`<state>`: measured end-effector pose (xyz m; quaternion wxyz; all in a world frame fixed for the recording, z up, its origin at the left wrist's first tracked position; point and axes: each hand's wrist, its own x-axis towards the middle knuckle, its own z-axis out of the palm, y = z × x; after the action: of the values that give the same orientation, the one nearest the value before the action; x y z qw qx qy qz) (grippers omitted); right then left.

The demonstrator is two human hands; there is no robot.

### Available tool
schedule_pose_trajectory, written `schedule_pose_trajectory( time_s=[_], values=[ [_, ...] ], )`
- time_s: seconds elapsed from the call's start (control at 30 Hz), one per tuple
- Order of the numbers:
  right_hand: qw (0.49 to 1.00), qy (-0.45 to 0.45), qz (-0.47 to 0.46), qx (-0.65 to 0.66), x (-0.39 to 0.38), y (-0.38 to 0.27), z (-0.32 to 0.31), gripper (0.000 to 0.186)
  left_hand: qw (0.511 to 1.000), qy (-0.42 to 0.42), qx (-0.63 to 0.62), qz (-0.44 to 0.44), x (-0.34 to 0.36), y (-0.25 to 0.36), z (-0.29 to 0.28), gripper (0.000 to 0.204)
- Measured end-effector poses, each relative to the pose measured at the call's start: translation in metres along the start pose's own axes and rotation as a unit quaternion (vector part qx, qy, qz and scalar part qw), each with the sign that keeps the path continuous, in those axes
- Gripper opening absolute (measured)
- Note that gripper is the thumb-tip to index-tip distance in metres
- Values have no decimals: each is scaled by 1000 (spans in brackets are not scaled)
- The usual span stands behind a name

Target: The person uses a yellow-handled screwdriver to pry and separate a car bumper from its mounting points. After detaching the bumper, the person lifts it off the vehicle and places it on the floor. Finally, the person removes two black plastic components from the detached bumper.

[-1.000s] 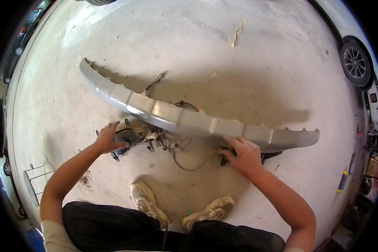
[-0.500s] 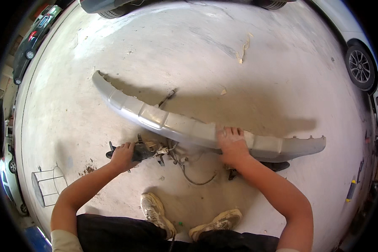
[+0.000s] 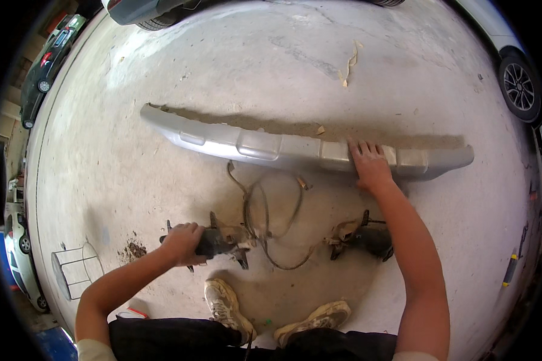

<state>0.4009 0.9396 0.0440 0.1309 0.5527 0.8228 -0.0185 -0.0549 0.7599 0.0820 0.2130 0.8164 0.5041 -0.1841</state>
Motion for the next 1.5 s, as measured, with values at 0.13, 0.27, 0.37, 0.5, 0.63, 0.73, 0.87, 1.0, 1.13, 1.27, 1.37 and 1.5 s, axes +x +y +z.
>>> schedule_pose_trajectory(
  time_s=[0.13, 0.27, 0.37, 0.5, 0.63, 0.73, 0.87, 1.0, 1.13, 1.27, 1.37, 1.5],
  values=[
    [999, -31, 15, -24, -4, 3, 25, 110, 995, -33, 43, 88, 8, 20, 19, 66],
    [999, -37, 21, -22, -3, -1, 17, 105, 980, -48, 52, 186, 28, 23, 25, 59],
    [1000, -8, 20, -4, -6, 5, 15, 94, 979, -113, 10, 170, 55, 47, -12, 52],
    [1000, -1, 25, 4, -16, 13, 38, 84, 949, 110, 64, 289, 100, 78, -20, 33],
    [997, 10, -10, 74, -32, -5, 25, 79, 901, 308, 156, 262, 150, 76, 13, 25],
    [983, -46, -48, 172, -59, 0, 21, 81, 943, 187, 207, 182, 159, 63, 20, 23],
    [960, -197, -71, 183, -103, 5, 7, 93, 966, -16, 209, 153, 146, 50, -9, 17],
    [976, -170, -96, 100, -146, 2, 13, 104, 985, -21, 132, 108, 112, 40, -21, 17],
    [990, -92, -100, 44, -170, -1, 35, 103, 995, -84, 51, -1, 66, 28, -28, 27],
    [992, -65, -93, 50, -172, -6, 38, 92, 988, -98, -93, -74, 16, 12, -17, 39],
    [992, -98, -47, 62, -174, -9, 28, 81, 971, -79, -201, -104, -3, 0, 3, 43],
    [978, -157, 49, 132, -180, -19, 2, 73, 980, 53, -175, -74, -10, -16, 34, 40]
  ],
)
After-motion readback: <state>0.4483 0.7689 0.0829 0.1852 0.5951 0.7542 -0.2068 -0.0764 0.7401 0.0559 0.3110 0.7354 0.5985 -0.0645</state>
